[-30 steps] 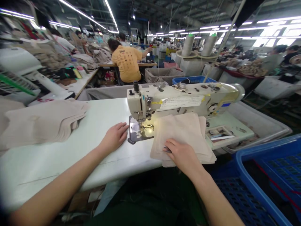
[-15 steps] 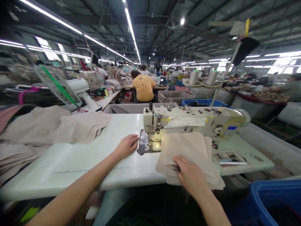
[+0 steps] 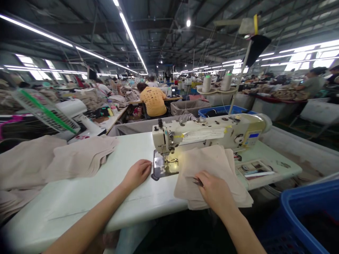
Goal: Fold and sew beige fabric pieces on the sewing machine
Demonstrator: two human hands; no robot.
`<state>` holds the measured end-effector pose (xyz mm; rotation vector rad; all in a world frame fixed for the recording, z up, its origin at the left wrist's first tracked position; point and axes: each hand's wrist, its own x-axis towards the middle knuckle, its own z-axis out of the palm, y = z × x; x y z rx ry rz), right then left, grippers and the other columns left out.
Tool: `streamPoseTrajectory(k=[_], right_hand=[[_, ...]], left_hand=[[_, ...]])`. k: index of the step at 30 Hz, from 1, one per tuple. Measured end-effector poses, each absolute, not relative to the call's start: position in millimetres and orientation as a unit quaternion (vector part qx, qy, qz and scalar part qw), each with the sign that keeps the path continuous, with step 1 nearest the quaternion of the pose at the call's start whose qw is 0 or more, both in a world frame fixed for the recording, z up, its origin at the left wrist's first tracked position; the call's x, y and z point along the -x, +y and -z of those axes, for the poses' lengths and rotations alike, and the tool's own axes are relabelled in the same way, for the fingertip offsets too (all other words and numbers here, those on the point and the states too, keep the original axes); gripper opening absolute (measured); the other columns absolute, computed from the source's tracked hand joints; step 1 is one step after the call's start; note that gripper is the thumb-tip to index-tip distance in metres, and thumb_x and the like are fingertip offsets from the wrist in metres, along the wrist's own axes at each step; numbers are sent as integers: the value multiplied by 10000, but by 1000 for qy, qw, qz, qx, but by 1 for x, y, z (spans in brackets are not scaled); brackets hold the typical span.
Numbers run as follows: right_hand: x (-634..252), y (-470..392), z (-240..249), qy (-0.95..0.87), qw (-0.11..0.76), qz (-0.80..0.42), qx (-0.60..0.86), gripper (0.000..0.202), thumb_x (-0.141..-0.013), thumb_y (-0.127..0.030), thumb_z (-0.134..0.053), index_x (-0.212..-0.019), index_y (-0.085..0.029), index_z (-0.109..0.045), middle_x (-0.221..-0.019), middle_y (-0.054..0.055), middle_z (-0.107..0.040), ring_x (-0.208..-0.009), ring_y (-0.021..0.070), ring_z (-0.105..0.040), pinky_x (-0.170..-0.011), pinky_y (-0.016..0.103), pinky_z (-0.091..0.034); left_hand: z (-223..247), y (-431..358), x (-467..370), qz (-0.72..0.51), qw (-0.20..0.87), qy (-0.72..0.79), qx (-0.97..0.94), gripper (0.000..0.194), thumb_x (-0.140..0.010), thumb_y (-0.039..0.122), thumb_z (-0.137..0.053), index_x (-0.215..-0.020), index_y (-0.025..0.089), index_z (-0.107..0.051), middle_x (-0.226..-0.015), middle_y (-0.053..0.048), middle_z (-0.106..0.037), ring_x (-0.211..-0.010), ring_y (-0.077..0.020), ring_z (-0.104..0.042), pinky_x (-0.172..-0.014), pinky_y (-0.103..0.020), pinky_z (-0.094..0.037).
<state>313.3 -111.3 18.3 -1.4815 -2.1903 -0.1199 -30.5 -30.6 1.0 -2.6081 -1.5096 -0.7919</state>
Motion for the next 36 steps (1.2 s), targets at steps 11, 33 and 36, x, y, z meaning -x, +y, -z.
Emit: streamPoseTrajectory(k=[11, 33, 36], right_hand=[[-313, -111, -25, -803, 248, 11, 542, 281, -840, -106, -514, -998, -241, -702, -1014, 30, -764, -804, 176, -705, -722, 259, -514], [-276, -131, -17, -894, 214, -177, 352, 855, -646, -655, -827, -1343, -205, -622, -1462, 166, -561, -1232, 311, -628, -1009, 369, -518], [-266, -119, -13, -892, 208, -192, 352, 624, -771, -399, -815, -1336, -213, -626, -1486, 148, -540, -1277, 294, -595, -1037, 398, -503]], left_hand=[[3, -29, 32, 248, 22, -447, 859, 313, -981, 225, -438, -1094, 185, -726, -1046, -111, -730, -947, -237, -682, -858, -393, -586], [-20, -100, 61, 235, -178, -367, 882, 253, -980, 222, -509, -1106, 231, -729, -1012, -44, -791, -902, -170, -760, -832, -273, -619], [-25, -103, 72, 241, -205, -412, 855, 243, -981, 261, -523, -1057, 235, -752, -977, -33, -794, -873, -169, -761, -810, -269, -621]])
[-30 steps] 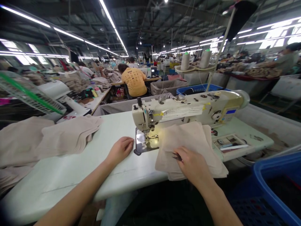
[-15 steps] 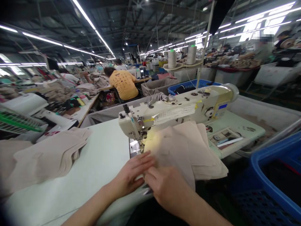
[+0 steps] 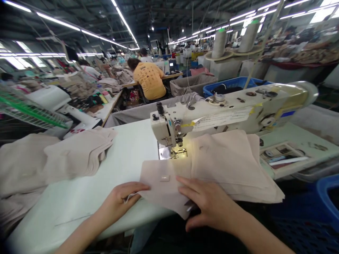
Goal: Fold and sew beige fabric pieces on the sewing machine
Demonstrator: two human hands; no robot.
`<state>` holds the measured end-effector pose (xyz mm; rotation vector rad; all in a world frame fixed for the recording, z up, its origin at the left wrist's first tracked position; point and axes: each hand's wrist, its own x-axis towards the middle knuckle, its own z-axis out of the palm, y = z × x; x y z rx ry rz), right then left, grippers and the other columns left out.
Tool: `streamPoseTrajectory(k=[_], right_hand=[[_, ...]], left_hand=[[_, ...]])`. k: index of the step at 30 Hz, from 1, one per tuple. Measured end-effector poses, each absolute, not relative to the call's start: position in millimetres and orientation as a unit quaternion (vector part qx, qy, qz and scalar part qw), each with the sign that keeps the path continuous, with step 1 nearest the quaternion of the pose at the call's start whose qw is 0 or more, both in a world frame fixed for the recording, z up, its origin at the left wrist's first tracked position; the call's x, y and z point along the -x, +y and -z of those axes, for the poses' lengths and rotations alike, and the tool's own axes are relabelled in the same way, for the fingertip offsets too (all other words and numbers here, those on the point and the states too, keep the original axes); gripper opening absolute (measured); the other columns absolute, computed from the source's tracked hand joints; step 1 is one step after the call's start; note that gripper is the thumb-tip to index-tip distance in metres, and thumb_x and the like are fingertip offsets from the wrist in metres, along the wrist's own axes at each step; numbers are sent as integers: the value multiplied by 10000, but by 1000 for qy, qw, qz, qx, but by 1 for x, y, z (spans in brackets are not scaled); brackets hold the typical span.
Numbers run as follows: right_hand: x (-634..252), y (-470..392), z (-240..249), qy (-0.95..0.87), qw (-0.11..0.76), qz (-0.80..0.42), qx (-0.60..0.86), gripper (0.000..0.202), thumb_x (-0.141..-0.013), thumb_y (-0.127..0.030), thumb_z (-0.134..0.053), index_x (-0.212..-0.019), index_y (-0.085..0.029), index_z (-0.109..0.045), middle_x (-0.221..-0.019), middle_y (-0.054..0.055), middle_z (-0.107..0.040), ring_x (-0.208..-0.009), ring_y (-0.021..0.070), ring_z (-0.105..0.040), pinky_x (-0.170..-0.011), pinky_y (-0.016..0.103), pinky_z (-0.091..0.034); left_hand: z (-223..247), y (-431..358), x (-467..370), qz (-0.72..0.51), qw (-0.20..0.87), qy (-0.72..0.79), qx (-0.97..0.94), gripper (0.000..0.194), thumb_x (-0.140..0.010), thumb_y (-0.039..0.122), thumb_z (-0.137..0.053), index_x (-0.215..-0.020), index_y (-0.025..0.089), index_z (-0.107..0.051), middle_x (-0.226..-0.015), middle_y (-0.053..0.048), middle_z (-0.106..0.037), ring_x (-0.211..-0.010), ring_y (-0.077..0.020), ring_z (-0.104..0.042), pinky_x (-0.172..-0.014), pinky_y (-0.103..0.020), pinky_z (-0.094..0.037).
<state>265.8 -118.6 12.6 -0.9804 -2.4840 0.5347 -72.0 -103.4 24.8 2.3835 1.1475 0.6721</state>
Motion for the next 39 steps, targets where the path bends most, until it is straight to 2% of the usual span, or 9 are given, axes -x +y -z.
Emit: streamPoseTrajectory(k=[2, 5, 8, 10, 17, 22, 32, 36, 39], right_hand=[[-255, -109, -13, -880, 232, -216, 353, 389, -845, -239, -713, -1232, -223, -682, -1452, 127, -581, -1264, 265, -606, -1031, 388, -506], [-238, -98, -13, -834, 270, -301, 375, 163, -904, -245, -608, -1014, -231, -728, -1263, 85, -713, -1115, 226, -682, -959, 338, -533], [-222, -91, -9, -735, 266, -348, 517, 193, -885, -354, -584, -783, -228, -688, -814, 28, -755, -746, 210, -702, -705, 310, -553], [-214, -88, -2, -664, 288, -343, 599, 221, -825, -429, -607, -747, -227, -656, -690, 16, -706, -651, 215, -663, -629, 315, -522], [-203, -88, 12, -505, 469, -340, 640, 456, -703, -573, -709, -950, -247, -506, -804, 31, -711, -633, 188, -649, -617, 310, -520], [-206, -91, 8, -641, 346, -324, 603, 208, -807, -455, -623, -767, -250, -617, -671, -2, -663, -597, 174, -607, -611, 291, -486], [-204, -89, 15, -655, 315, -311, 612, 311, -818, -509, -601, -958, -262, -729, -889, 35, -750, -748, 220, -675, -742, 332, -541], [-205, -88, 22, -681, 312, -307, 587, 292, -867, -458, -555, -983, -263, -739, -993, 54, -757, -866, 235, -695, -818, 353, -545], [-206, -86, 25, -683, 309, -304, 589, 293, -885, -456, -551, -992, -260, -741, -1016, 58, -758, -880, 238, -696, -830, 362, -550]], left_hand=[[-30, -105, 74, -229, 225, 433, -842, 240, -975, 282, -535, -1049, 240, -760, -978, -34, -793, -878, -175, -756, -819, -279, -614], [-39, -106, 75, -202, 269, 457, -824, 242, -963, 317, -547, -1032, 246, -768, -978, -39, -787, -881, -185, -739, -841, -291, -586], [-40, -103, 78, -177, 331, 510, -774, 258, -931, 364, -555, -885, 215, -761, -857, -29, -754, -792, -188, -685, -759, -279, -542], [-34, -98, 80, -181, 374, 566, -712, 294, -886, 409, -560, -773, 186, -716, -730, -12, -688, -687, -179, -613, -645, -260, -484], [-15, -92, 70, -244, 349, 687, -589, 386, -807, 537, -526, -660, 184, -580, -609, 12, -532, -604, -168, -472, -574, -268, -338], [-15, -103, 63, -255, 327, 690, -593, 360, -845, 508, -476, -750, 191, -619, -725, -30, -633, -720, -226, -577, -658, -305, -390], [-12, -113, 52, -269, 220, 743, -572, 374, -914, 482, -393, -644, 232, -456, -636, -12, -543, -641, -207, -536, -616, -316, -362], [-10, -112, 54, -294, 217, 740, -565, 271, -888, 417, -444, -841, 208, -610, -767, -33, -618, -736, -222, -591, -684, -336, -430], [-6, -114, 53, -320, 230, 747, -536, 350, -876, 399, -478, -1122, 190, -614, -808, -17, -625, -728, -212, -613, -693, -339, -466]])
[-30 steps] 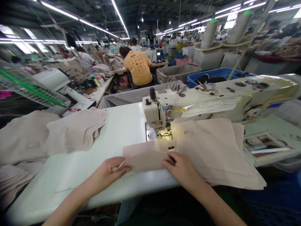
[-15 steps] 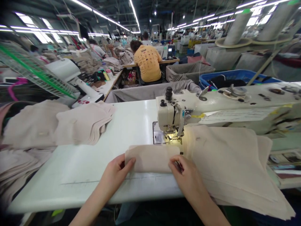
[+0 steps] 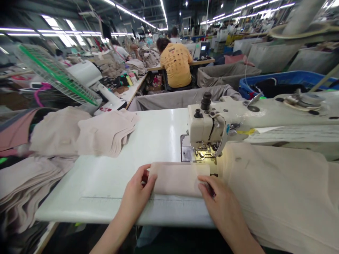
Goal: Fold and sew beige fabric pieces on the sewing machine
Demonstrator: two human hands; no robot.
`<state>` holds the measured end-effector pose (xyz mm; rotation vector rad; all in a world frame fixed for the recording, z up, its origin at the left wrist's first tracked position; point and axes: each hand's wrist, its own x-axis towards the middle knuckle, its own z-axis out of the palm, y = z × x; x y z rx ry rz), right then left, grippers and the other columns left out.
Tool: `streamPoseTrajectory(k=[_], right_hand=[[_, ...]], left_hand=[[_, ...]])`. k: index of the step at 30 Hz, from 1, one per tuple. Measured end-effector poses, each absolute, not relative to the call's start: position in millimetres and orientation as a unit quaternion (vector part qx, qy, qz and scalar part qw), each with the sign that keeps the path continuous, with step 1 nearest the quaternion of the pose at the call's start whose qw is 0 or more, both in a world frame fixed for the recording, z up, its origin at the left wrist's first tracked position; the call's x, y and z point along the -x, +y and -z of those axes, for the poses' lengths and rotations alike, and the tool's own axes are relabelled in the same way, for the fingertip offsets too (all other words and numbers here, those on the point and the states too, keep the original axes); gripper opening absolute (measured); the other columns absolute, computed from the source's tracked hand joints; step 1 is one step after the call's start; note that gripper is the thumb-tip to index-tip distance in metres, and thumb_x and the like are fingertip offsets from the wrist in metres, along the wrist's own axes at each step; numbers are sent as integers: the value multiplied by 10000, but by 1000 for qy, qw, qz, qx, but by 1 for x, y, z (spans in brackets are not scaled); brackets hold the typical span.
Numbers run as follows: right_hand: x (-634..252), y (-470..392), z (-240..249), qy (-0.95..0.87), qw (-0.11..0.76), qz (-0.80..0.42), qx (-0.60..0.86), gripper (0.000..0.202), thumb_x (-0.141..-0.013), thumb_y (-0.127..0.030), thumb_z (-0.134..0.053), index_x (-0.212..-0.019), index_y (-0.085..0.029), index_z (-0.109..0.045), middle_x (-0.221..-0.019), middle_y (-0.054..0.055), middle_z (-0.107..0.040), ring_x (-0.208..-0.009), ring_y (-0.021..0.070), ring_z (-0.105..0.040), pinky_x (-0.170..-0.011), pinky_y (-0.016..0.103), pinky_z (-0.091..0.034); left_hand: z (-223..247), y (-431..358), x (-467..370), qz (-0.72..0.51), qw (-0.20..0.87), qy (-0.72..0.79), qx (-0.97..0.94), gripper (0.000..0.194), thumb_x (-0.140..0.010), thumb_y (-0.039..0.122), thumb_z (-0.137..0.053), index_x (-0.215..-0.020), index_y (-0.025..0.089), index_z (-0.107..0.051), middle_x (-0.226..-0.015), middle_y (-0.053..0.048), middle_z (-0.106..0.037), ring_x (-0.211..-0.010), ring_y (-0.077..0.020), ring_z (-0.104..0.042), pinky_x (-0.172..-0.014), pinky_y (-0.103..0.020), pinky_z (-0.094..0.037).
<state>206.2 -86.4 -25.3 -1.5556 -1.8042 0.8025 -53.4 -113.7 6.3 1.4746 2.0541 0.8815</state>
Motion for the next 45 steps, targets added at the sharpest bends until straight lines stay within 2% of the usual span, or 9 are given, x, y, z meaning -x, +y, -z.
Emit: streamPoseTrajectory(k=[3, 8, 13, 21, 24, 38, 45], right_hand=[[-207, -85, 24, -680, 310, -303, 591, 303, -889, -474, -554, -993, -261, -743, -1033, 59, -760, -903, 243, -700, -847, 368, -553], [-208, -87, 23, -685, 301, -295, 594, 304, -890, -487, -553, -986, -272, -746, -1027, 48, -763, -893, 241, -706, -829, 360, -563], [-210, -91, 28, -694, 291, -280, 596, 306, -917, -490, -541, -998, -273, -741, -1053, 52, -760, -938, 251, -706, -844, 360, -560], [-212, -92, 29, -695, 289, -277, 598, 298, -912, -500, -551, -1000, -288, -740, -1065, 34, -764, -970, 247, -711, -831, 338, -570], [-212, -91, 28, -695, 286, -276, 599, 303, -909, -509, -552, -984, -287, -744, -1062, 34, -767, -956, 246, -719, -796, 327, -580], [-212, -91, 28, -698, 288, -261, 602, 325, -911, -517, -541, -1012, -282, -741, -1068, 36, -769, -971, 253, -725, -821, 345, -595], [-213, -89, 28, -702, 285, -252, 602, 323, -903, -526, -544, -980, -286, -746, -1026, 36, -775, -894, 244, -735, -780, 337, -600]], left_hand=[[-3, -117, 53, -341, 236, 749, -517, 470, -887, 418, -485, -1287, 176, -537, -823, -8, -611, -721, -205, -621, -679, -336, -484], [-2, -122, 55, -345, 255, 740, -518, 455, -922, 417, -453, -1308, 182, -503, -836, -5, -597, -718, -192, -619, -684, -334, -496], [-2, -124, 54, -351, 266, 743, -504, 389, -901, 389, -484, -1235, 193, -517, -836, 6, -595, -675, -171, -605, -655, -311, -488], [-5, -122, 50, -333, 217, 752, -525, 170, -895, 347, -491, -940, 216, -590, -762, 6, -607, -665, -182, -605, -659, -315, -473], [-7, -123, 52, -320, 221, 741, -548, 173, -906, 321, -475, -839, 218, -596, -755, -9, -627, -690, -189, -607, -671, -317, -468], [-8, -118, 56, -315, 203, 723, -581, 177, -909, 249, -456, -831, 217, -612, -784, -30, -632, -768, -201, -610, -742, -343, -515], [-7, -115, 57, -308, 197, 713, -598, 196, -924, 245, -449, -841, 212, -623, -798, -36, -629, -786, -204, -612, -762, -352, -530]])
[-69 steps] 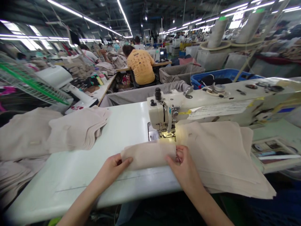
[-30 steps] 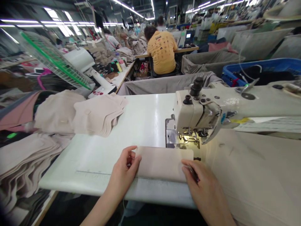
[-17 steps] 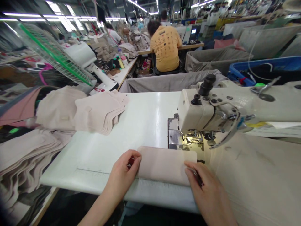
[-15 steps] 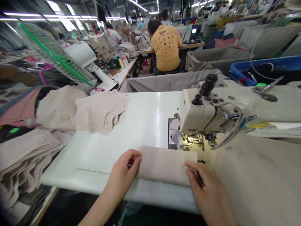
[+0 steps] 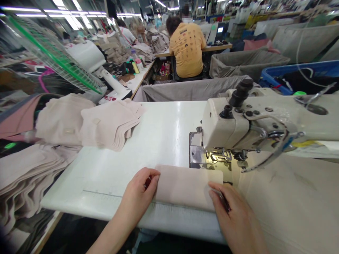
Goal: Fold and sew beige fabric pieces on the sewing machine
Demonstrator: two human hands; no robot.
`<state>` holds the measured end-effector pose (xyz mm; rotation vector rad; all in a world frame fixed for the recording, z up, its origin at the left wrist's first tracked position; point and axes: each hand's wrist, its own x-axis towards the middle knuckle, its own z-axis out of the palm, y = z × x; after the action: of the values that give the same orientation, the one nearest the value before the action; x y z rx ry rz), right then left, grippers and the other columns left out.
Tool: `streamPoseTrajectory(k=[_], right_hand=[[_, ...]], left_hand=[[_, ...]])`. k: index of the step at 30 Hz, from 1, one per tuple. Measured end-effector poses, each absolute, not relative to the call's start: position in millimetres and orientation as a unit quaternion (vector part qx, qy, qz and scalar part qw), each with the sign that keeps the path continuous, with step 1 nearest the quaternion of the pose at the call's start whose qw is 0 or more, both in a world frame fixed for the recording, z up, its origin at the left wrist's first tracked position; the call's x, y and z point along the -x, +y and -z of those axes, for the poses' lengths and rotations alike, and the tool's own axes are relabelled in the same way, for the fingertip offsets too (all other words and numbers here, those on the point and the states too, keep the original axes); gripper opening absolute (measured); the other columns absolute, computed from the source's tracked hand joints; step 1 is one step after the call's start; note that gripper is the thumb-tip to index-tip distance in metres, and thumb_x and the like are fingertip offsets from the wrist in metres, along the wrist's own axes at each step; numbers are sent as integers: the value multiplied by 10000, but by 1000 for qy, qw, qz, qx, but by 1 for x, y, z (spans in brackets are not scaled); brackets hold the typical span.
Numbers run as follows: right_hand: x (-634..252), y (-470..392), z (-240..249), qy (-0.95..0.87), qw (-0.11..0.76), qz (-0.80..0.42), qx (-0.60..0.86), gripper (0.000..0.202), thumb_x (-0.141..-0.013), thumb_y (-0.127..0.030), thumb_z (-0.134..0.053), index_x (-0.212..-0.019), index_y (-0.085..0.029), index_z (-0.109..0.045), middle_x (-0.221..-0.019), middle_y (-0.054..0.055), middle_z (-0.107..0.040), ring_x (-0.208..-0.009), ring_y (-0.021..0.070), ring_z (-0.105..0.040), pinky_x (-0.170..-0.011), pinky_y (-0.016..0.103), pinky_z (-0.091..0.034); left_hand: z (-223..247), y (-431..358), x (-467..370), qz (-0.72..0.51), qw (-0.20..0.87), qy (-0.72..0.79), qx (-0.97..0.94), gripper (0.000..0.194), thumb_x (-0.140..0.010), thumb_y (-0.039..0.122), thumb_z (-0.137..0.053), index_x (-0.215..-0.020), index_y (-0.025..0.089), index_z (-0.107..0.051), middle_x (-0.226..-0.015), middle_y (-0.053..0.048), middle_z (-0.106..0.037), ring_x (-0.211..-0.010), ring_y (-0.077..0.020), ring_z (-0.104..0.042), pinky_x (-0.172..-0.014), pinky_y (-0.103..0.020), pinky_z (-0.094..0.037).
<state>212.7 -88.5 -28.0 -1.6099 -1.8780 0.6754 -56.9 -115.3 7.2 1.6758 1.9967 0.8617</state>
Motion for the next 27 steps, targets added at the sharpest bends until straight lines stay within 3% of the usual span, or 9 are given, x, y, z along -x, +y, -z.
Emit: streamPoseTrajectory(k=[6, 21, 27], right_hand=[[-214, -90, 31, -704, 270, -254, 605, 331, -923, -524, -530, -1027, -284, -733, -1087, 39, -764, -977, 251, -722, -810, 337, -593], [-211, -89, 28, -688, 282, -276, 609, 302, -913, -509, -552, -1007, -289, -735, -1060, 33, -756, -949, 243, -712, -818, 339, -572], [-204, -87, 18, -670, 305, -287, 613, 296, -926, -465, -543, -1003, -247, -728, -987, 56, -743, -856, 231, -690, -775, 337, -551]], left_hand=[[-7, -115, 57, -301, 187, 716, -601, 201, -932, 241, -446, -855, 216, -630, -816, -38, -639, -798, -206, -627, -766, -353, -538], [-8, -112, 57, -290, 178, 711, -616, 269, -939, 240, -440, -912, 206, -706, -831, -48, -662, -813, -215, -663, -770, -357, -553], [-8, -108, 61, -289, 175, 701, -629, 311, -948, 325, -432, -900, 214, -718, -819, -47, -669, -778, -220, -673, -756, -363, -556]])
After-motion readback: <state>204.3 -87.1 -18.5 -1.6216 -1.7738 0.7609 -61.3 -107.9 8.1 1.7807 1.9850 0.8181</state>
